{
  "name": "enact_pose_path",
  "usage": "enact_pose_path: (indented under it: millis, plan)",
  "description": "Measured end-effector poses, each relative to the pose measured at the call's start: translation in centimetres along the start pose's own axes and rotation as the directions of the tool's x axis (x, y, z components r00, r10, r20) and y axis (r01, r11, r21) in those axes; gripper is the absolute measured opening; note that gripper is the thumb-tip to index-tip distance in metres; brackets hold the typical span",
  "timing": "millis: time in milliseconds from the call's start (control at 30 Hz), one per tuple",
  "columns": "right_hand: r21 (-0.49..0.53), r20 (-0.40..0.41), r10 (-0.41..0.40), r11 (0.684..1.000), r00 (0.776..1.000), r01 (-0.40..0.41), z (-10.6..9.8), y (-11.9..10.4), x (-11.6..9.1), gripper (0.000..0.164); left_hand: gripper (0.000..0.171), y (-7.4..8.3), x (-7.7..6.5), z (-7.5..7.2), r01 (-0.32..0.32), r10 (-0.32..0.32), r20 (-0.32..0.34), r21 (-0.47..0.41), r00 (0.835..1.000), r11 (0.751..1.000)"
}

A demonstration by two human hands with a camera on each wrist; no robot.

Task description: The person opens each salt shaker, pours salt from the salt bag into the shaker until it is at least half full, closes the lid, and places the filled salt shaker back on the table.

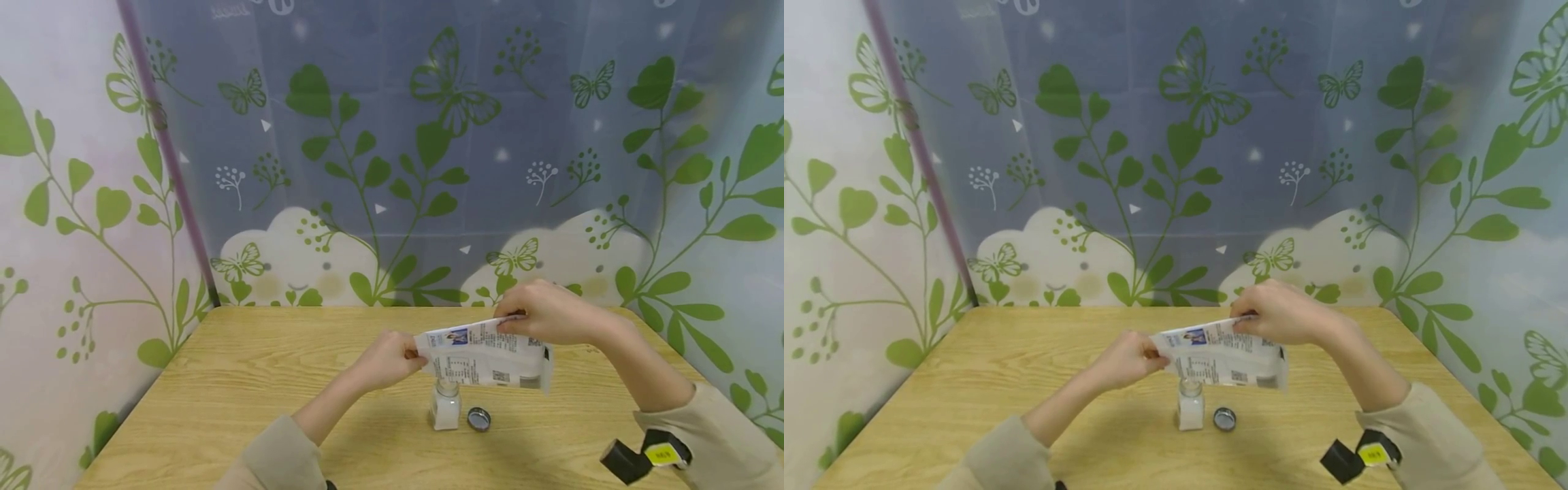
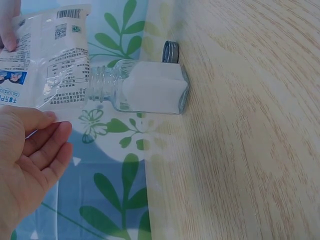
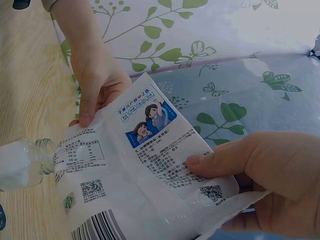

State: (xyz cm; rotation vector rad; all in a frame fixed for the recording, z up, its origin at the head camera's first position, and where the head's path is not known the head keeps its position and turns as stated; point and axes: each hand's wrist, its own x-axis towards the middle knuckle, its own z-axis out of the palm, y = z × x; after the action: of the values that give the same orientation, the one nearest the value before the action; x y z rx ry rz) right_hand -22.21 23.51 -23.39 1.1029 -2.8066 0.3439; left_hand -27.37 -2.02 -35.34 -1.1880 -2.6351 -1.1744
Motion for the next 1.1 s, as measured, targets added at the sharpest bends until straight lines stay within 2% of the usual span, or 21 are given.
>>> enact_pose_path:
  millis: [267,1100]
  plan:
    - [0.003,0.003,0.005,1.0,1.0,-0.005,-0.11,0.02,-0.05,0.004,0.013,0.18,0.11,0.02,0.027,-0.027,0.002,0.011,1.0,1.0]
    - [-0.002,0.006,-0.001,1.0,1.0,0.001,-0.15,0.02,0.0,0.004,0.012,0.36,0.11,0.07,0.025,-0.025,-0.001,0.013,1.0,1.0]
